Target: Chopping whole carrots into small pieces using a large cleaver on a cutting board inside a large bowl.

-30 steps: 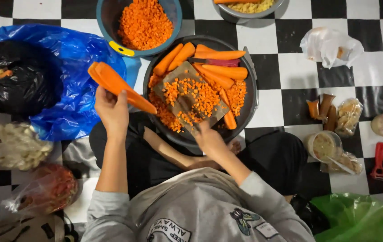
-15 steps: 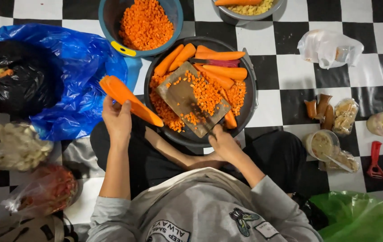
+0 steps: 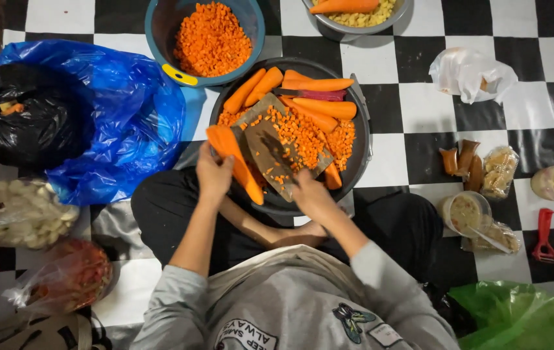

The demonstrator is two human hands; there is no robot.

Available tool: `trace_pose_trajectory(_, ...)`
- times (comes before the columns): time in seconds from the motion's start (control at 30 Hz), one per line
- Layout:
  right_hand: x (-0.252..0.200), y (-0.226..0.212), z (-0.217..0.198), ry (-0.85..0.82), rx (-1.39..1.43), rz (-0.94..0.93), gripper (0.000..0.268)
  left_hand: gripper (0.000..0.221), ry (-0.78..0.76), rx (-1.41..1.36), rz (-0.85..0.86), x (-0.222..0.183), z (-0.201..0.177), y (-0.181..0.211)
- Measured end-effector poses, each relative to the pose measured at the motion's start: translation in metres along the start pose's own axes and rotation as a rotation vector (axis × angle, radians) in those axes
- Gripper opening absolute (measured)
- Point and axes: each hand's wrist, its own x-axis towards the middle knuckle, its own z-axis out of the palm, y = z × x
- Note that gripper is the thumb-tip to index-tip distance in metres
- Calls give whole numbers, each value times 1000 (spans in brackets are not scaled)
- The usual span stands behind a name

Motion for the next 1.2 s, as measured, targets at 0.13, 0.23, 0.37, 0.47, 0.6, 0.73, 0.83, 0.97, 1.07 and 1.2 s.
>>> trace_pose_trajectory(0.13,53,-13,26,13,18,-101,39,79,-58,153,-15,-8,18,9)
trace_pose_trajectory(0.23,59,6,23,58,122,-63,42,81,-65,326,10,-15,19,24)
trace_pose_trajectory(0.37,15,30,-9,121,14,31,39,59,8,789,206,-9,27,18)
trace_pose_trajectory(0.47,-20,50,-16,11,-44,21,37,62,77,999,268,14,45,-31)
trace_pose_trajectory(0.6,-47,62,-14,-160,-152,-13,32,59,12,873,161,29,49,-42)
trace_pose_trajectory(0.73,-41,70,-28,-123,-139,67,38,66,-77,769,57,10,36,7)
trace_pose_trajectory(0.83,-34,69,-30,-18,-146,115,35,77,-72,488,-64,15,36,3)
trace_pose_trajectory(0.97,-32,53,-6,-102,-102,48,37,73,-27,555,-20,9,46,0)
trace_pose_trajectory(1.07,-10,63,5,-69,-61,59,39,66,-14,677,56,5,49,8)
trace_pose_trajectory(1.2,-7,67,-7,29,-48,118,39,64,-9,454,31,10,30,11)
